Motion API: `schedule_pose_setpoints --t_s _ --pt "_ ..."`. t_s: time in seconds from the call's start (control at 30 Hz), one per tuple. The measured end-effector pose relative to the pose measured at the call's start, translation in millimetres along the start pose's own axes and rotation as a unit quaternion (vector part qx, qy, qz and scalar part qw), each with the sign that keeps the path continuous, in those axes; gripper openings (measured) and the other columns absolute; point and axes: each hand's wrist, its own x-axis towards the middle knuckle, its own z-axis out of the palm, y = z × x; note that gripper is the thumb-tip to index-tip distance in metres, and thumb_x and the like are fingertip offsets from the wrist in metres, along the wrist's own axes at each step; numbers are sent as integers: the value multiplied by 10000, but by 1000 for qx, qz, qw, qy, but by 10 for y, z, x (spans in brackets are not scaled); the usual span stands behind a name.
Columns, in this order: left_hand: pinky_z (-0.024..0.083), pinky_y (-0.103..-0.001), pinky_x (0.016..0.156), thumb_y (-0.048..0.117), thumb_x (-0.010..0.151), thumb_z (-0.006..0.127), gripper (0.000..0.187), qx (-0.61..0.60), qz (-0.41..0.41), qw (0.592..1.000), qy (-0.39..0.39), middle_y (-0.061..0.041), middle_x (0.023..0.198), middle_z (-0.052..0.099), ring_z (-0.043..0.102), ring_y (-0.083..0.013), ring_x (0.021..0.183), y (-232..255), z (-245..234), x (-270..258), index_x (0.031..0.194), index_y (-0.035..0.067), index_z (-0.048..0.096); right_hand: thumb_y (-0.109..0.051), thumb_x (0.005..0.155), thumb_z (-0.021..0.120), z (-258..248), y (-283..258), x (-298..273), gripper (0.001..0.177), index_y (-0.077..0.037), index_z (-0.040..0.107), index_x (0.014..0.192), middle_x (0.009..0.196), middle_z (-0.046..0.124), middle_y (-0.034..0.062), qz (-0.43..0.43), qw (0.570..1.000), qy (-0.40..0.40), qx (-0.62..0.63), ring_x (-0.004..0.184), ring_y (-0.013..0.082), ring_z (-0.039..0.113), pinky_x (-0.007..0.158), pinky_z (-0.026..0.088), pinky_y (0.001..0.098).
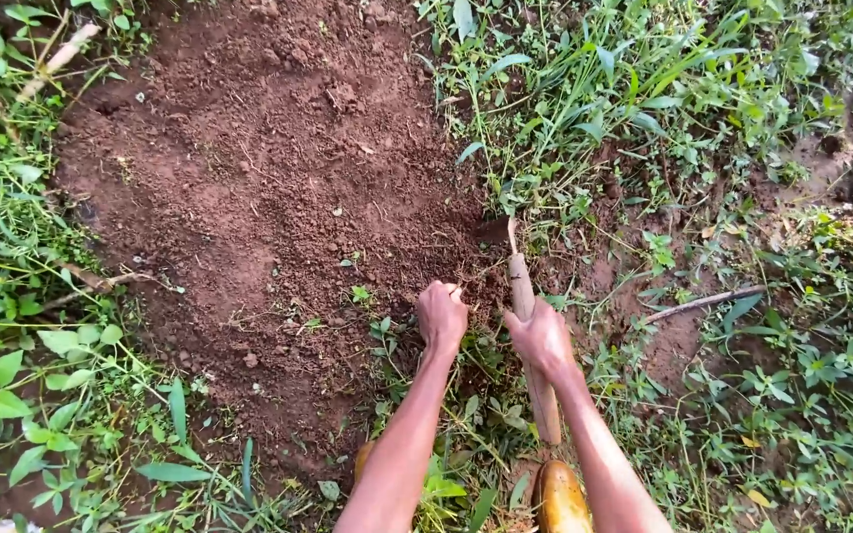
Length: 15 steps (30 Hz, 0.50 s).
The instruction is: The person uses a hoe to break up and loosen a patch of soil in a garden. They repeatedly strike the ground with the tool and use their hands to clear away small weeds and debris from the tilled area.
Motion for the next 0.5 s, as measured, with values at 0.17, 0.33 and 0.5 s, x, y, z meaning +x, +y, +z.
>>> schedule_pose_setpoints --t_s 0.17,0.33,0.5 --pt "556 -311 667 -13 954 612 154 9 10 1000 -6 -123 886 660 651 -205 754 -209 126 50 940 -11 765 -207 889 594 1 5 -118 232 -18 627 1021 676 625 132 6 1000 -1 -22 607 242 628 632 554 432" --pt "566 -339 664 -31 957 612 146 21 -2 1000 -21 -158 889 673 649 -237 737 -318 175 -107 940 -43 757 -183 915 601 -183 -65 -369 188 -14 644 984 678 639 128 -5 999 -11 -31 602 246 621 641 554 411" --pt "542 -445 925 97 932 645 131 37 -51 990 -127 -198 1129 654 649 -331 1083 -289 71 -17 960 54 766 -231 888 647 -286 41 -341 243 -16 660 1002 722 663 162 13 996 -18 -82 633 272 664 612 561 403"
